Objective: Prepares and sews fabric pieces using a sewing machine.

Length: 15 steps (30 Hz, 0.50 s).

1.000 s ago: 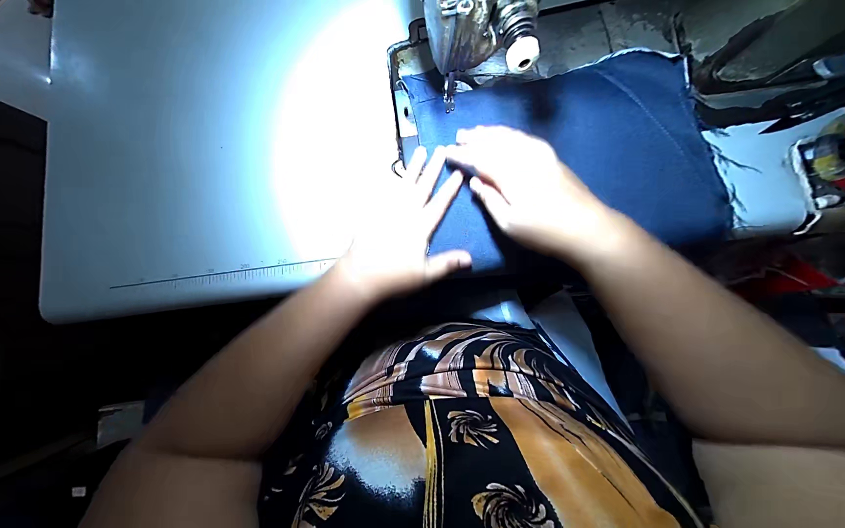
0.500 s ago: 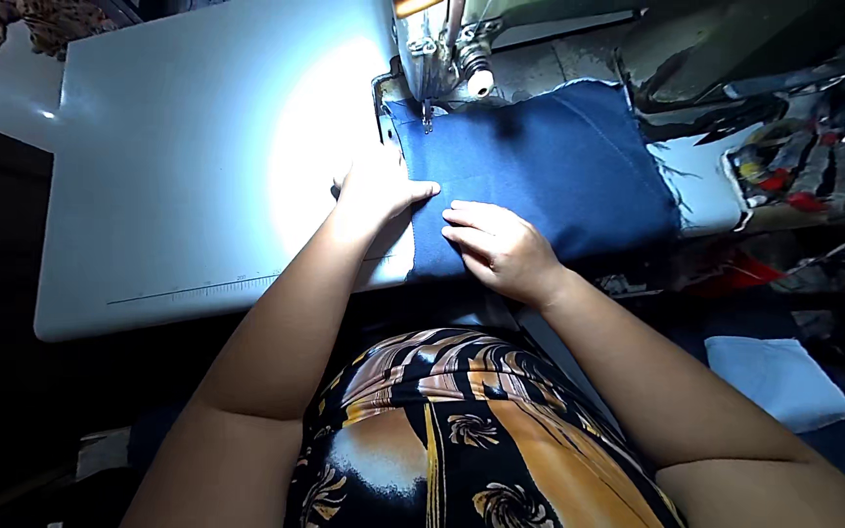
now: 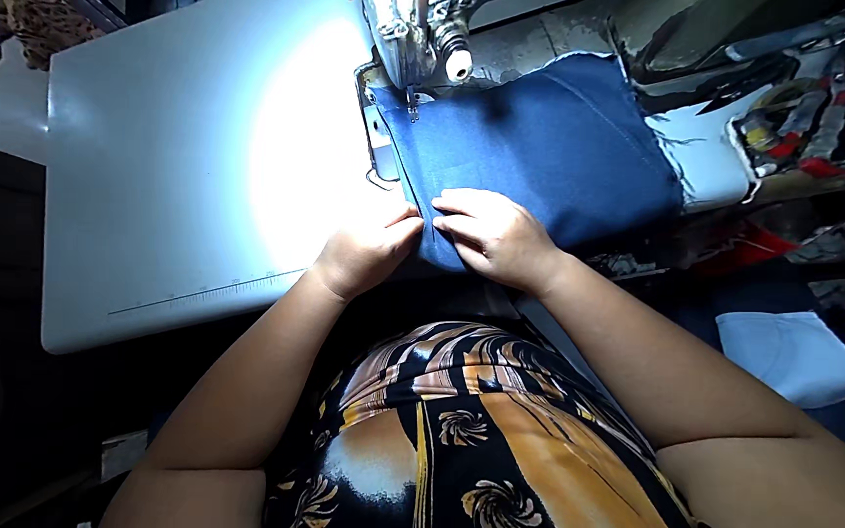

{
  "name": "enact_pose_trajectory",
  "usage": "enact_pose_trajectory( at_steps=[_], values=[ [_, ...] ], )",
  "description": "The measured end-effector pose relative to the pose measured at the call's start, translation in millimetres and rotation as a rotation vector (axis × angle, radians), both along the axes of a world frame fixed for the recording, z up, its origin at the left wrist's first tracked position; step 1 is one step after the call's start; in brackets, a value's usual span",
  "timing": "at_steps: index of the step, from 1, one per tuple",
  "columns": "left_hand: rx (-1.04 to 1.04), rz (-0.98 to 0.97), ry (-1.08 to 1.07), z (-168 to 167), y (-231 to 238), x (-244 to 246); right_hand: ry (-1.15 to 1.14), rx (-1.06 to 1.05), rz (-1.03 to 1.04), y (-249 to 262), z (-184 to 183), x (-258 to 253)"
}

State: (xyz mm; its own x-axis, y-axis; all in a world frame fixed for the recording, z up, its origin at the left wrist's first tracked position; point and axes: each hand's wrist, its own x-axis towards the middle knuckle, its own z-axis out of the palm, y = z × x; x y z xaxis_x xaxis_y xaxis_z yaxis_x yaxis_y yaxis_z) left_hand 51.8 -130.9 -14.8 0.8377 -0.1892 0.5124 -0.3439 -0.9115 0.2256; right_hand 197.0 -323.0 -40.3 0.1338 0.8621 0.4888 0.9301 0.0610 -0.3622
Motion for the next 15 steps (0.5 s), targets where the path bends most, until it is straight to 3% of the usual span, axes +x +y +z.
enact_pose_trajectory(
  at_steps=[10, 15],
  values=[
    [0.082, -0.041, 0.028, 5.3, 0.0, -9.0, 0.006, 0.005, 0.006, 0.6, 0.3, 0.7],
    [-0.162, 0.088, 0.277, 10.9, 1.9, -4.1, 0.015, 0.013, -0.001, 0.7, -0.3, 0.3]
  ],
)
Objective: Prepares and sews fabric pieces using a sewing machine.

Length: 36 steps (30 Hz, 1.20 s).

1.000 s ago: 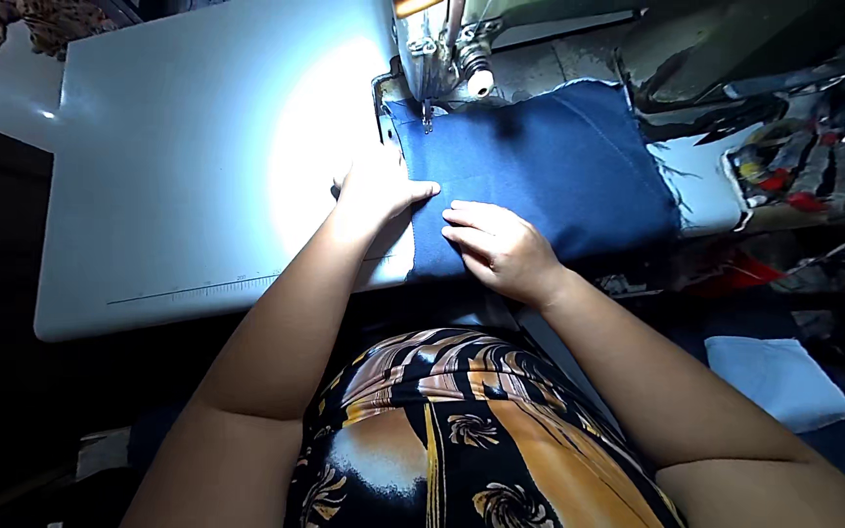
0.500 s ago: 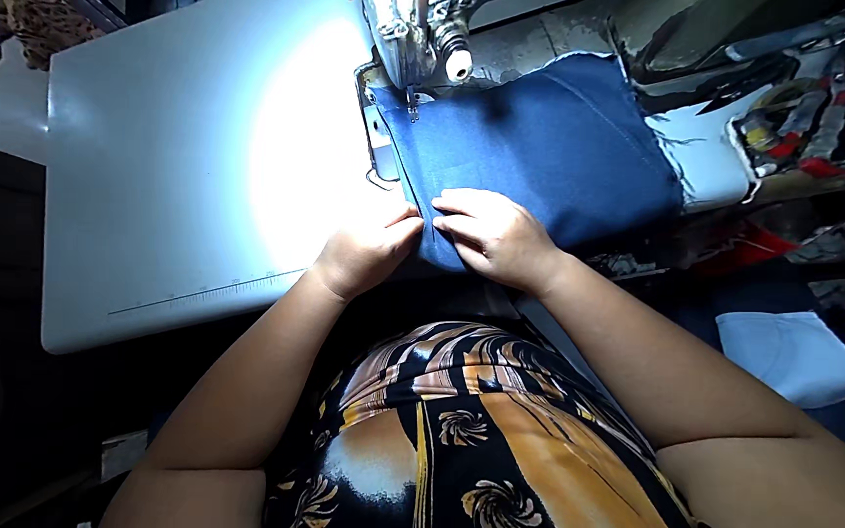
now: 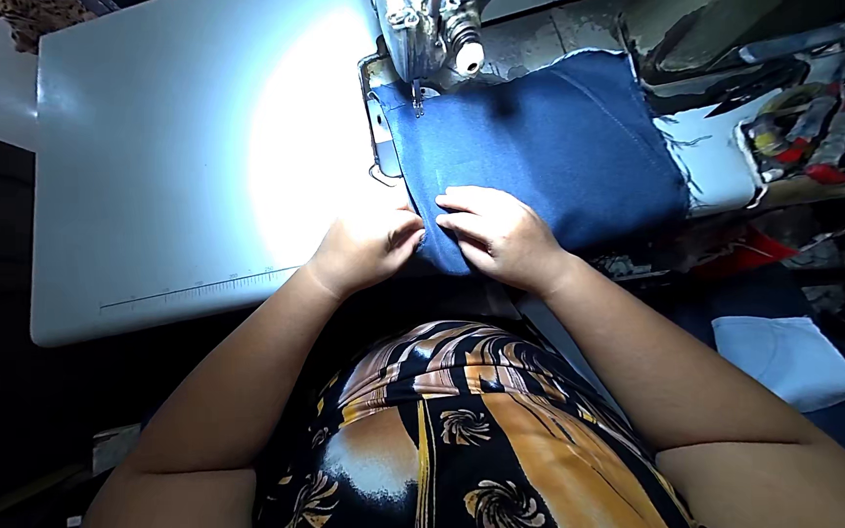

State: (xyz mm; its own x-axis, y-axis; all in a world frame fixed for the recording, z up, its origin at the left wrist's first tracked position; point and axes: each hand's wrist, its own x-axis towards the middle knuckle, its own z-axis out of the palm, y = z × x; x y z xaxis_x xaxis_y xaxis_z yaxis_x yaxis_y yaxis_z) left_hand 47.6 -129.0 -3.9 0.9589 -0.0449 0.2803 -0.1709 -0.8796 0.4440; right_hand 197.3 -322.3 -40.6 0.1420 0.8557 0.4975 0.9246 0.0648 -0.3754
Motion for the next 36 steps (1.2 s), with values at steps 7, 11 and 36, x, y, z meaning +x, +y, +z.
enact_pose_trajectory(
  at_steps=[7, 11, 36],
  values=[
    [-0.305, 0.252, 0.143, -4.8, -2.5, 9.6, 0.004, -0.024, 0.001, -0.6, 2.8, -0.2],
    [-0.341, 0.263, 0.066, -6.2, -3.3, 13.1, 0.013, -0.021, -0.002, -0.5, 2.6, -0.8],
    [0.085, -0.035, -0.107, -16.2, 9.2, -7.5, 0.077, -0.09, 0.121, 5.4, 11.9, 20.5]
  ],
)
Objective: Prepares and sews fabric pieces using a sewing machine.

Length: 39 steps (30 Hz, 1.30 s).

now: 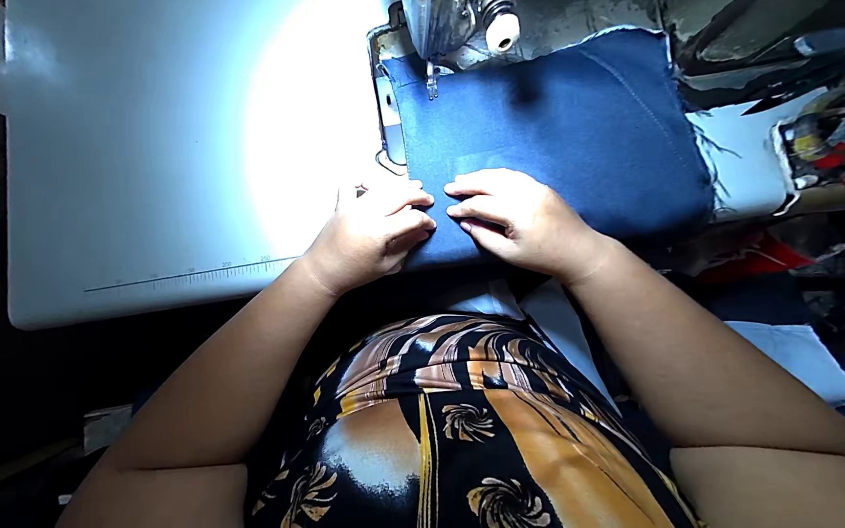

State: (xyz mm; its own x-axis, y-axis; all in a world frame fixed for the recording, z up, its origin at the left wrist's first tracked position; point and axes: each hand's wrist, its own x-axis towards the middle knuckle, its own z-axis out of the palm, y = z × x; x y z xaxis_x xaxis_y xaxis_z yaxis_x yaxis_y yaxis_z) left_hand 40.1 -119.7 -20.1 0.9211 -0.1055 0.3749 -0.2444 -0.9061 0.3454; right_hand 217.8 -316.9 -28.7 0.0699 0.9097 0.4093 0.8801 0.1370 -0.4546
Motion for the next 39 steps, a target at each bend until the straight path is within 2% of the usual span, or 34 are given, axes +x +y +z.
enact_pose_trajectory(
  at_steps=[5, 15, 21, 24, 26, 28, 31, 33, 39],
  values=[
    [-0.023, 0.022, 0.102, 1.2, 16.8, 16.1, -0.029, -0.054, 0.004, 14.6, 3.2, 16.3],
    [-0.043, -0.009, 0.092, 0.9, 75.6, 80.1, -0.105, -0.083, 0.062, 70.1, 13.7, 77.7],
    [0.055, -0.018, 0.098, 6.7, 93.6, 102.5, -0.134, -0.038, 0.069, 91.6, 10.7, 101.1],
    [0.203, -0.081, 0.159, 15.6, 92.9, 96.3, -0.143, -0.195, -0.081, 87.0, 25.7, 84.6],
    [0.251, -0.158, 0.189, 16.2, 97.7, 91.0, -0.141, -0.345, -0.235, 81.7, 42.3, 47.1],
    [0.274, -0.2, 0.224, 17.3, 102.6, 88.6, -0.058, -0.281, -0.271, 69.8, 40.4, -3.6],
    [0.289, -0.213, 0.276, 17.5, 107.4, 87.6, 0.011, -0.196, -0.279, 35.8, 13.4, -61.0],
    [0.268, -0.206, 0.297, 16.4, 108.7, 87.4, -0.021, -0.1, -0.272, 17.1, -0.9, -65.4],
    [0.274, -0.177, 0.313, 19.2, 104.6, 88.2, -0.018, -0.049, -0.219, 0.2, -1.9, -39.4]
  ],
)
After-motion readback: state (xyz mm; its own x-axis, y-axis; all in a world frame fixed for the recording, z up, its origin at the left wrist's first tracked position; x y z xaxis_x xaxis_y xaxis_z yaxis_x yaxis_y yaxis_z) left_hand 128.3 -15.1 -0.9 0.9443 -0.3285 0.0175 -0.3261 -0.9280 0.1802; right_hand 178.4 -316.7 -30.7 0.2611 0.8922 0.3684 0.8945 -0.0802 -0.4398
